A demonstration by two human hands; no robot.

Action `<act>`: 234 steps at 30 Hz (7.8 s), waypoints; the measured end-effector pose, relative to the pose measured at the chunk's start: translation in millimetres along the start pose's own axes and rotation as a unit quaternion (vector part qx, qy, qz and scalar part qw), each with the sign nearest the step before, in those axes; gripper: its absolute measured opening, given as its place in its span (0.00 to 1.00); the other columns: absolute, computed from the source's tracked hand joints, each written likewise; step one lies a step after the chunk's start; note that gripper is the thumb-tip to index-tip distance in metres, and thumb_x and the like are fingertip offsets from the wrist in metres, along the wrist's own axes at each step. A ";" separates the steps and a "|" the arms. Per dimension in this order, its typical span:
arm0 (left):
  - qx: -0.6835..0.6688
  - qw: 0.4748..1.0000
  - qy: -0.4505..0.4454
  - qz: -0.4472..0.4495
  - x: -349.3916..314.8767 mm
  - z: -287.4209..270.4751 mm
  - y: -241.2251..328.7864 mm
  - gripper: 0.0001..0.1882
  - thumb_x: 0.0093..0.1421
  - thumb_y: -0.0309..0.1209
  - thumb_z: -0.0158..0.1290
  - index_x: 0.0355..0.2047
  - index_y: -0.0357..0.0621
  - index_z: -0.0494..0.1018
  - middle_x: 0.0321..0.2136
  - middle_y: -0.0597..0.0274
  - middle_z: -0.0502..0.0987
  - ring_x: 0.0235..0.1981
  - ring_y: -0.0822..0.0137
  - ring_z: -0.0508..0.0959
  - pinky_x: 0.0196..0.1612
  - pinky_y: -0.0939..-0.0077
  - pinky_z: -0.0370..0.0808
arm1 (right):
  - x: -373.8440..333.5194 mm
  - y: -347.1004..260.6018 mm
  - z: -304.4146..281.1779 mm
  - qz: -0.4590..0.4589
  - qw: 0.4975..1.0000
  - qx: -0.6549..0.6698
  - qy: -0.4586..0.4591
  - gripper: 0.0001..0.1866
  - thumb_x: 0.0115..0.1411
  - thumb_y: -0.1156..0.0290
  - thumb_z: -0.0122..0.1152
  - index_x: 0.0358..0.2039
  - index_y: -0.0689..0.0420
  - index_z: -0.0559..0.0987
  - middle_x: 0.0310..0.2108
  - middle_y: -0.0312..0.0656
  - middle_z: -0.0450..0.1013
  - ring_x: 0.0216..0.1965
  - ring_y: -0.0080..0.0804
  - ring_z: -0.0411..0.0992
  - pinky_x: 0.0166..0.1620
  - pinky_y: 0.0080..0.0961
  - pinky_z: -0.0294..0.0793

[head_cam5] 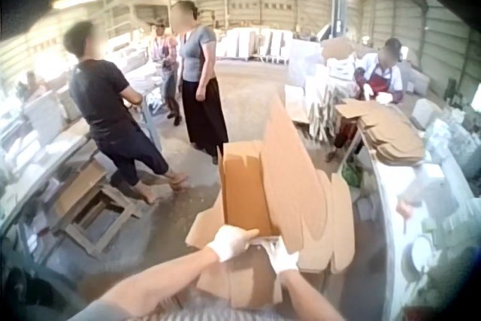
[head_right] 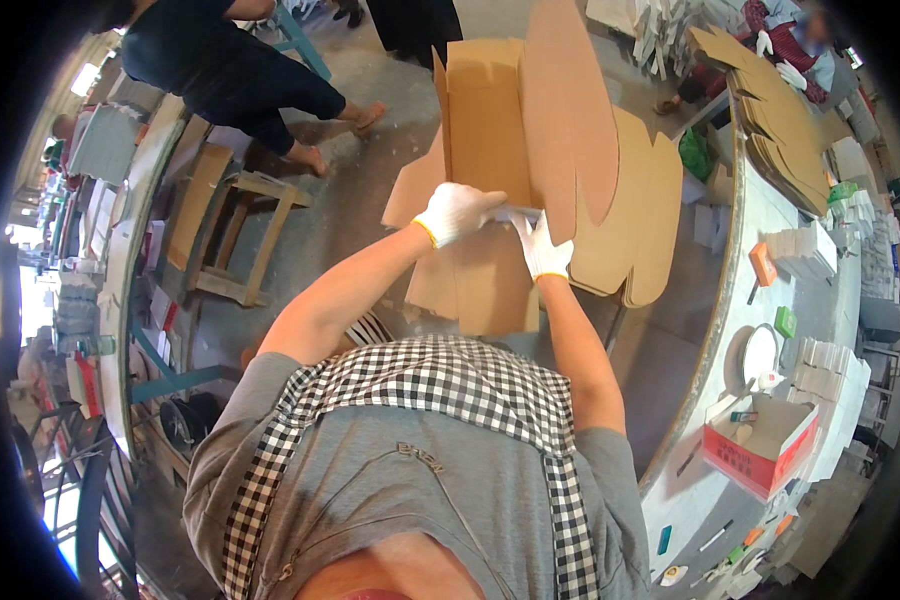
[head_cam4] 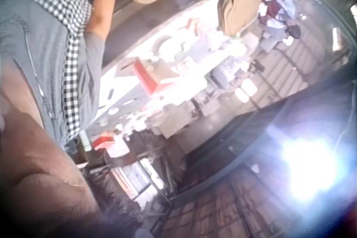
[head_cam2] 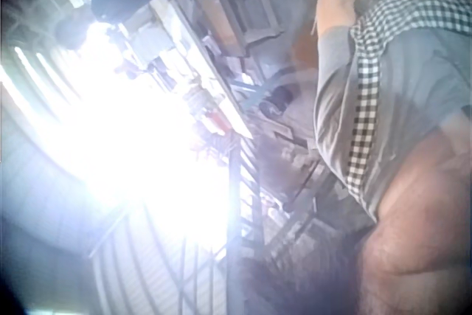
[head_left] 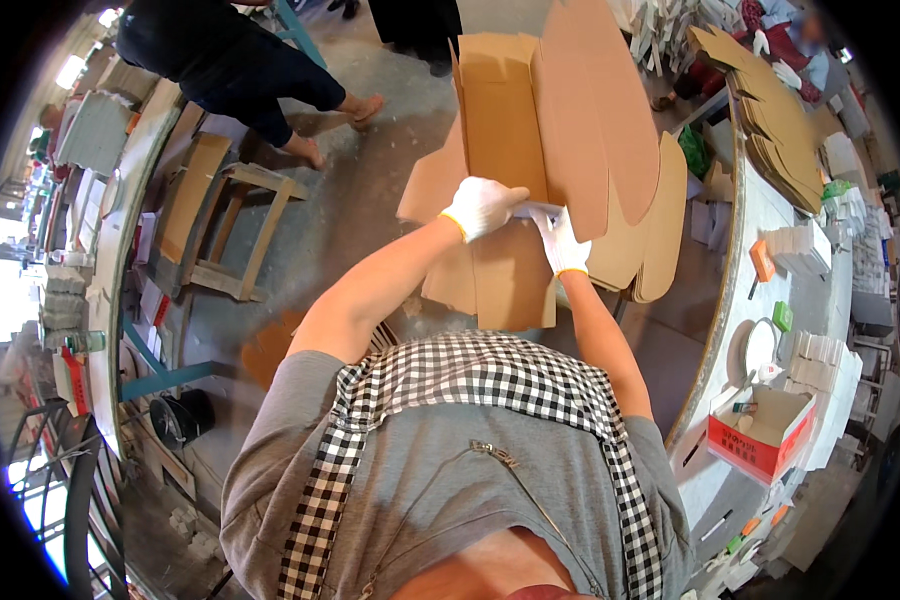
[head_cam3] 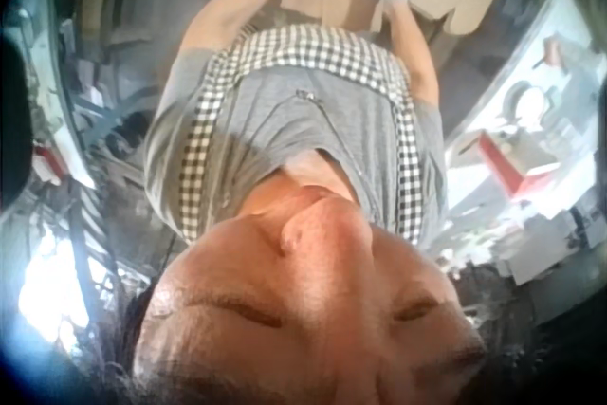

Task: The person folds flat cardboard pieces into box shapes, inserts white paper inserts, and secures the flaps. They handle multiple units sequentially, stacking completed boxes on the table.

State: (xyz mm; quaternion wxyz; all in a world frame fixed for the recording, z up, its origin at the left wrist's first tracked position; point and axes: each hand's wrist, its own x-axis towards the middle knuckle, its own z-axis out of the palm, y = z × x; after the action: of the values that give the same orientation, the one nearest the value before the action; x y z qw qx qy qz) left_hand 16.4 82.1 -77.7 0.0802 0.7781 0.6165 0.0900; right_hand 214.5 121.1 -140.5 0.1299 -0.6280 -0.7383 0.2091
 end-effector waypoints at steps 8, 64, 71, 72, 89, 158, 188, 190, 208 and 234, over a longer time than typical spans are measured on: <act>-0.016 0.999 0.002 0.047 13.7 -7.2 18.5 0.07 0.54 0.32 0.54 0.29 0.46 0.80 0.27 0.53 0.82 0.31 0.52 0.84 0.34 0.58 0.80 | -16.6 -6.8 -26.5 -0.014 0.995 0.100 -0.023 0.33 0.61 0.43 0.58 0.54 0.60 0.73 0.49 0.52 0.77 0.50 0.51 0.75 0.52 0.42 0.73; -0.179 0.983 0.013 -0.026 6.5 -65.9 27.6 0.35 0.49 0.53 0.59 0.49 0.40 0.72 0.38 0.41 0.77 0.42 0.44 0.77 0.48 0.55 0.74 | 12.0 -29.4 -84.7 -0.344 0.916 -0.202 -0.048 0.11 0.43 0.58 0.72 0.28 0.44 0.84 0.28 0.34 0.80 0.33 0.39 0.77 0.34 0.39 0.76; -0.110 0.989 -0.077 -0.054 4.0 -5.0 42.3 0.10 0.54 0.34 0.55 0.30 0.42 0.81 0.27 0.46 0.82 0.31 0.49 0.83 0.35 0.53 0.79 | -18.9 -63.6 -109.9 -0.402 0.885 -0.218 0.080 0.16 0.52 0.59 0.67 0.41 0.48 0.83 0.35 0.40 0.79 0.36 0.41 0.77 0.40 0.36 0.76; -0.118 0.988 -0.073 -0.063 4.7 -2.9 42.4 0.10 0.53 0.34 0.55 0.29 0.42 0.81 0.28 0.47 0.82 0.32 0.48 0.83 0.35 0.53 0.79 | -27.3 -66.4 -113.5 -0.374 0.904 -0.177 0.102 0.17 0.53 0.59 0.67 0.43 0.49 0.82 0.37 0.42 0.79 0.37 0.42 0.77 0.41 0.37 0.76; -0.121 0.983 -0.117 -0.076 8.4 -3.2 42.1 0.12 0.50 0.32 0.54 0.34 0.42 0.81 0.31 0.47 0.82 0.36 0.50 0.83 0.39 0.55 0.79 | -30.1 17.1 -57.9 0.018 0.823 0.567 -0.010 0.28 0.64 0.60 0.63 0.59 0.61 0.69 0.50 0.40 0.70 0.49 0.29 0.70 0.52 0.28 0.72; -0.290 0.916 0.143 -0.237 -125.3 -9.4 -55.9 0.20 0.55 0.44 0.62 0.46 0.51 0.81 0.41 0.46 0.81 0.41 0.48 0.81 0.46 0.62 0.77 | -127.7 -10.3 -37.5 -0.494 0.847 -0.130 -0.149 0.24 0.49 0.59 0.64 0.49 0.45 0.78 0.43 0.40 0.78 0.44 0.41 0.75 0.46 0.43 0.72; -0.176 0.922 0.138 -0.315 -70.8 8.9 -19.7 0.17 0.59 0.40 0.49 0.27 0.42 0.82 0.26 0.47 0.81 0.30 0.47 0.82 0.35 0.54 0.78 | -88.0 -93.1 -19.5 -0.269 0.933 -0.224 -0.088 0.25 0.63 0.50 0.51 0.31 0.61 0.83 0.26 0.57 0.78 0.30 0.54 0.80 0.37 0.49 0.78; -0.200 0.919 0.135 -0.312 -69.3 11.1 -15.6 0.19 0.59 0.42 0.49 0.27 0.41 0.81 0.27 0.46 0.81 0.30 0.46 0.82 0.36 0.53 0.78 | -83.6 -91.4 -20.2 -0.210 0.952 -0.214 -0.058 0.26 0.64 0.50 0.48 0.31 0.62 0.82 0.27 0.60 0.78 0.31 0.57 0.79 0.38 0.49 0.78; -0.318 0.902 -0.074 -0.283 -46.2 -20.9 -3.0 0.30 0.66 0.49 0.36 0.43 0.36 0.80 0.40 0.41 0.81 0.44 0.46 0.81 0.50 0.55 0.74 | -37.0 -123.5 -15.5 -0.140 0.965 -0.169 -0.147 0.24 0.62 0.51 0.47 0.40 0.57 0.84 0.38 0.60 0.78 0.44 0.59 0.77 0.48 0.48 0.76; -0.545 0.781 -0.175 -0.250 -61.2 -4.8 -44.5 0.51 0.60 0.75 0.25 0.39 0.37 0.80 0.26 0.49 0.80 0.25 0.56 0.79 0.31 0.64 0.75 | -20.7 -118.2 -5.8 -0.168 0.972 -0.023 -0.163 0.28 0.62 0.42 0.52 0.48 0.51 0.80 0.41 0.56 0.79 0.43 0.56 0.78 0.46 0.45 0.75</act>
State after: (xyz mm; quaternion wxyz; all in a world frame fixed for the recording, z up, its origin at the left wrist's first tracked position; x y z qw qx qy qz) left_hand -40.5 32.7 -86.1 0.6170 0.4257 0.6126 0.2506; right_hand 117.6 87.0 -78.2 0.0266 -0.4558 -0.8489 0.2663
